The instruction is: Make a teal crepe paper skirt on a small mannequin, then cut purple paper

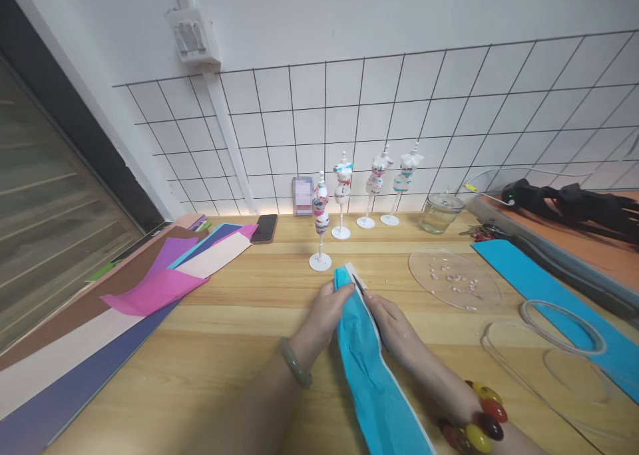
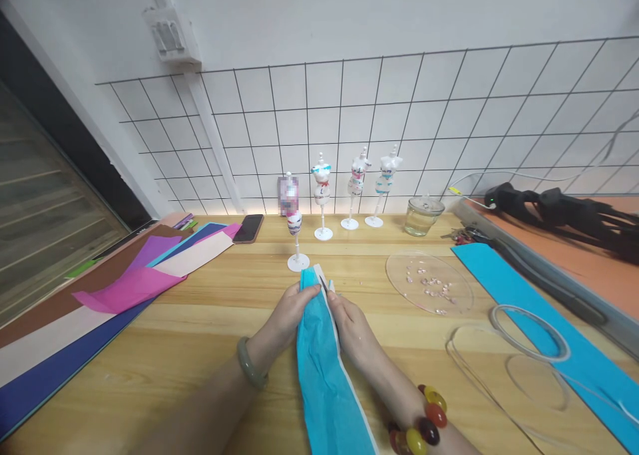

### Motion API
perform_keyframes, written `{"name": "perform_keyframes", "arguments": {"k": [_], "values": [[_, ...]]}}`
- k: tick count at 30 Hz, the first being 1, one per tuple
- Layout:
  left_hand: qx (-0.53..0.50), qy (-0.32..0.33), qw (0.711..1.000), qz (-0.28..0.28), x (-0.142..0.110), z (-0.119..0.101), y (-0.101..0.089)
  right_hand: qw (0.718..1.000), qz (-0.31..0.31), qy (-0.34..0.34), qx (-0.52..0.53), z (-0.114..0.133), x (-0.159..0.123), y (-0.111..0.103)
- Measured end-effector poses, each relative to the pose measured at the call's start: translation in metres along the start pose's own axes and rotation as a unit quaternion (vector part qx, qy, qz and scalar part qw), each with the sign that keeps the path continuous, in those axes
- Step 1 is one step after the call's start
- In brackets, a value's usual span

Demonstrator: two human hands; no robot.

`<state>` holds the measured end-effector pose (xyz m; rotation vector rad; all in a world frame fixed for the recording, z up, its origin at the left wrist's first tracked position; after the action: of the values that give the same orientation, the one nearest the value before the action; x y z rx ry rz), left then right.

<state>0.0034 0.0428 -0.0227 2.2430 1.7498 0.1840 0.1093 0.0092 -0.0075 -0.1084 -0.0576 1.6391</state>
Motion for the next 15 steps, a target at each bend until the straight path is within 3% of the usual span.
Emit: {"name": "perform_keyframes", "arguments": {"k": [15], "values": [[-0.013, 0.045, 0.998, -0.031, 0.0005, -0.0047, -0.0006, 1.000, 0.022, 0.004, 0.020, 0.0040, -0.0017, 0.0028]]}}
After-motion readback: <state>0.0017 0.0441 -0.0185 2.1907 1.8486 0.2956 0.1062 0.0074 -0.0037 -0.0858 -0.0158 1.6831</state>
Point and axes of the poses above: each hand's wrist, its own x-axis towards the middle knuckle, its own y-axis out of the palm, z = x × y, the point moved 4 cm from there along x, towards the middle knuckle, and after that the axes turned 4 degrees about y, right-handed, at the moved point
